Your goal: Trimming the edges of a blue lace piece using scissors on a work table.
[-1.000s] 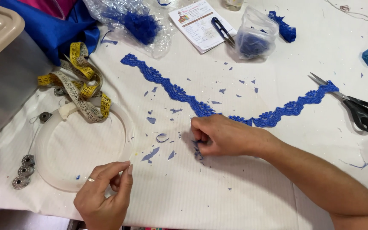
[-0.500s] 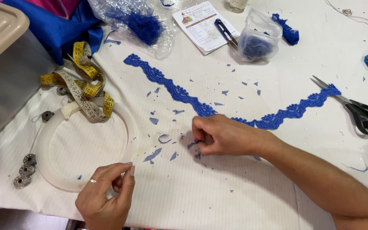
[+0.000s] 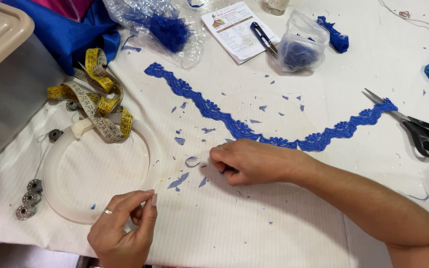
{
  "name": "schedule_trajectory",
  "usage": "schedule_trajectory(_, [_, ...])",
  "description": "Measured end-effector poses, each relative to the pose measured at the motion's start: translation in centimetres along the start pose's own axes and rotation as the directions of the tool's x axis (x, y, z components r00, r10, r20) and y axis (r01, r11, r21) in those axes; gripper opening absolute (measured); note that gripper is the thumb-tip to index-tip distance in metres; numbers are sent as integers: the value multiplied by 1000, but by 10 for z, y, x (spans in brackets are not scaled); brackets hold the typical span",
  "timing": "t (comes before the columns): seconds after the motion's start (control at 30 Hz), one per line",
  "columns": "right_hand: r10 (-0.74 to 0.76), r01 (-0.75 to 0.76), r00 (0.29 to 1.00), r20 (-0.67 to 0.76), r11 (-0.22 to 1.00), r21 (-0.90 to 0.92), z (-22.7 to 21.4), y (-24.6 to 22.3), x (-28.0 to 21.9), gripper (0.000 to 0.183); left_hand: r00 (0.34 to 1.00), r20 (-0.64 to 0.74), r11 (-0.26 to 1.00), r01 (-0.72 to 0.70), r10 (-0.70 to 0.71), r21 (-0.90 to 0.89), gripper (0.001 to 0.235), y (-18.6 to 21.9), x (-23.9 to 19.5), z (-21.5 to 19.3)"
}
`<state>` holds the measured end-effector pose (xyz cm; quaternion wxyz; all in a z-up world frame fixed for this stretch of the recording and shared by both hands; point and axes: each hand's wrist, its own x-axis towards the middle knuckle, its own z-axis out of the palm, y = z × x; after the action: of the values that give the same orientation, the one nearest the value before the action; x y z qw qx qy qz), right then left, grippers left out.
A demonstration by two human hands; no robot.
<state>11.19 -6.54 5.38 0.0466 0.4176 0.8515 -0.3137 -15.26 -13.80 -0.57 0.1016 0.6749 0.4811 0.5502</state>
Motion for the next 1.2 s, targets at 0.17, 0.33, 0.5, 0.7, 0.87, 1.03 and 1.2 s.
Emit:
schedule_trajectory(0.17, [-1,1,1000,-7,1000,28,0,0,-17,13,1000,-5,1000,2,-2,-5,7,0,-1,0])
schedule_trajectory(0.33, [-167,147,975,-148,980,-134,25,9,-19,12,999,0,999,33,-33,1,6,-1,-3,0])
schedule_trajectory(0.5, [10,-3,995,-102,997,73,19,20,-32,16,1000,-29,1000,-3,3,2,8,-2,-2,1])
schedule_trajectory(0.7, [356,-221,885,-301,888,403,-34,31,-39,20,1000,-20,1000,5,-5,-1,7,-2,-2,2])
schedule_trajectory(0.87, [330,-274,927,-179,920,281,-36,19,-6,15,999,-28,1000,-22,22,-1,7,-2,-1,1])
schedule_trajectory(1.03, [262,-251,956,-132,964,93,-29,20,9,16,999,-31,1000,5,-5,-1,8,-3,-1,2])
schedule_trajectory(1.2, [287,-273,953,-92,951,143,-38,19,7,15,999,-29,1000,13,-14,-8,6,-1,-1,2])
